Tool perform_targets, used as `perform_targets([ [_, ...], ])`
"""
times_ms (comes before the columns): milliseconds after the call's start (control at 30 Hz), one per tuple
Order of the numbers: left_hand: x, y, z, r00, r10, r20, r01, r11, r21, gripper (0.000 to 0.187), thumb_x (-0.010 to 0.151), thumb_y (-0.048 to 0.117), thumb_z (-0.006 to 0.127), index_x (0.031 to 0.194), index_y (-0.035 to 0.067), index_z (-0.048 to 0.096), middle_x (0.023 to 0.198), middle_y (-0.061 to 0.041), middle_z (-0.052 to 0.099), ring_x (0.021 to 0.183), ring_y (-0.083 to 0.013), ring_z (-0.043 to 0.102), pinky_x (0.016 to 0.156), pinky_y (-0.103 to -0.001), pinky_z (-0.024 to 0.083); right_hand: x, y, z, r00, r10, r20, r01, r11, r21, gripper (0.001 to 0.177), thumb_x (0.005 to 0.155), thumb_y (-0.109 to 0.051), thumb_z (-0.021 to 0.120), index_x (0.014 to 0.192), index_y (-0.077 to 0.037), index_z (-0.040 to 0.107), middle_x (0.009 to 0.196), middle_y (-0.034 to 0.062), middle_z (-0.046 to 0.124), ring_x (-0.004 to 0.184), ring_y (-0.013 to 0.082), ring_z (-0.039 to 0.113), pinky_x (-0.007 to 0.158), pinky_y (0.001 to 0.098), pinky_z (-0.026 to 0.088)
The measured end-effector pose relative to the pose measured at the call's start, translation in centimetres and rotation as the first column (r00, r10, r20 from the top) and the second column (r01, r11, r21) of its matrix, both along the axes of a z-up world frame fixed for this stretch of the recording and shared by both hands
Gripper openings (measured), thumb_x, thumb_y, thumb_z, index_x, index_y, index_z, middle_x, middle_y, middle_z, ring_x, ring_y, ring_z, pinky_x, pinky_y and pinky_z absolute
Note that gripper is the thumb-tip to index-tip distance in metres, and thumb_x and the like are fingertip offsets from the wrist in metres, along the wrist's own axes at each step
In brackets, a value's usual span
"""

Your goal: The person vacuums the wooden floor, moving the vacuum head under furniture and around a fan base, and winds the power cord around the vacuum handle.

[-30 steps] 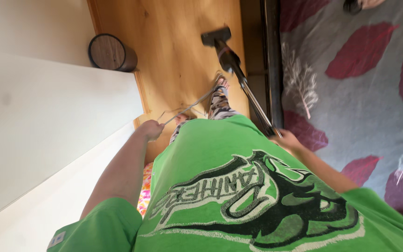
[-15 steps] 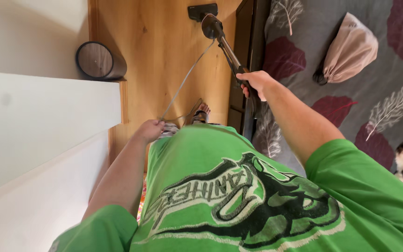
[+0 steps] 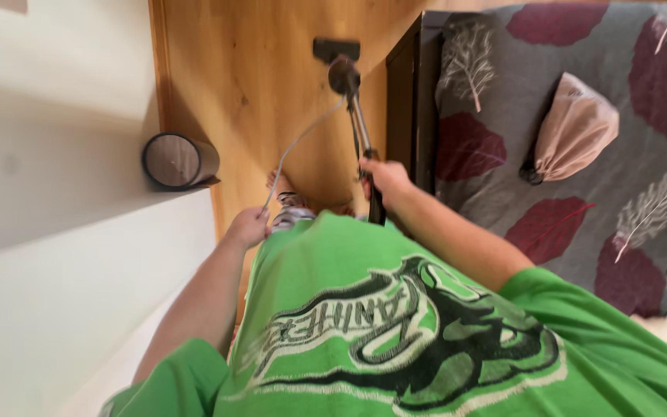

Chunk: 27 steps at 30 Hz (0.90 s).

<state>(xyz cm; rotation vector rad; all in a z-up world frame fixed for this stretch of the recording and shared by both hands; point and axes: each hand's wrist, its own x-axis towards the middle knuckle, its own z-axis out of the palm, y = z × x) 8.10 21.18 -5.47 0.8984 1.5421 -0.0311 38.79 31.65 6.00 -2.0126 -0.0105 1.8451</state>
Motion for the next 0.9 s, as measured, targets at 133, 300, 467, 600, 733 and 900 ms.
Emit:
perform_targets([
  [133,-2.7,6.6,1.2,0.998,-0.009,0.062,0.01,1.0,-0.011,0.026,0.089,0.027,0.047,0.1,0.009,0.062,0.063,-0.006,0.06,0.054,-0.0157,0.056,0.056,-0.033,0.048,-1.7,5.1,-1.1,0.997,-0.038,0.069,0.037,0.999,0.016,0.022,0.084,-0.019,0.065,0.075,-0.002,0.054,0.058,0.006,0.05,0.042,0.0122,0.043,0.038,0.0271,0.038],
  [300,-4.5,13.8,5.2,0.996,0.025,-0.085,-0.014,0.992,0.122,0.031,0.09,0.032,0.048,0.11,0.014,0.062,0.065,-0.005,0.06,0.061,-0.0142,0.056,0.058,-0.031,0.045,-1.2,11.3,-1.9,0.997,0.012,0.081,-0.019,0.996,0.086,0.022,0.084,-0.019,0.064,0.078,-0.001,0.054,0.059,0.0063,0.05,0.041,0.013,0.043,0.037,0.0279,0.038],
  [467,-2.8,19.6,6.0,0.986,0.121,-0.114,-0.114,0.991,0.066,0.03,0.09,0.033,0.05,0.109,0.015,0.064,0.066,-0.003,0.059,0.063,-0.0116,0.054,0.059,-0.029,0.043,0.8,18.1,-2.2,0.984,0.048,0.169,-0.064,0.994,0.092,0.022,0.082,-0.019,0.065,0.082,-0.004,0.05,0.06,0.0061,0.05,0.042,0.0115,0.044,0.037,0.0271,0.038],
  [600,0.3,21.0,3.4,0.961,0.273,0.033,-0.275,0.958,0.086,0.027,0.089,0.031,0.054,0.106,0.012,0.063,0.067,-0.001,0.059,0.062,-0.0103,0.053,0.059,-0.027,0.044,2.4,23.6,-2.8,0.987,0.06,0.149,-0.077,0.991,0.11,0.02,0.083,-0.019,0.064,0.082,-0.004,0.052,0.063,0.008,0.051,0.042,0.0135,0.043,0.036,0.0274,0.038],
  [733,4.6,22.2,2.3,0.979,0.205,0.016,-0.205,0.979,0.016,0.027,0.09,0.031,0.051,0.098,0.011,0.067,0.065,-0.002,0.059,0.06,-0.0108,0.052,0.058,-0.027,0.044,5.1,29.2,-2.5,0.988,0.079,0.136,-0.081,0.997,0.009,0.021,0.084,-0.021,0.065,0.088,-0.008,0.049,0.067,0.0067,0.051,0.045,0.0111,0.044,0.038,0.024,0.039],
  [900,8.9,25.4,0.7,0.96,0.27,0.076,-0.268,0.963,-0.034,0.027,0.09,0.03,0.052,0.095,0.007,0.064,0.067,-0.002,0.061,0.058,-0.0122,0.056,0.056,-0.03,0.046,9.5,32.3,-2.5,0.93,0.343,0.132,-0.356,0.931,0.088,0.02,0.083,-0.023,0.061,0.088,-0.01,0.047,0.06,0.0066,0.047,0.04,0.0138,0.044,0.036,0.0285,0.038],
])
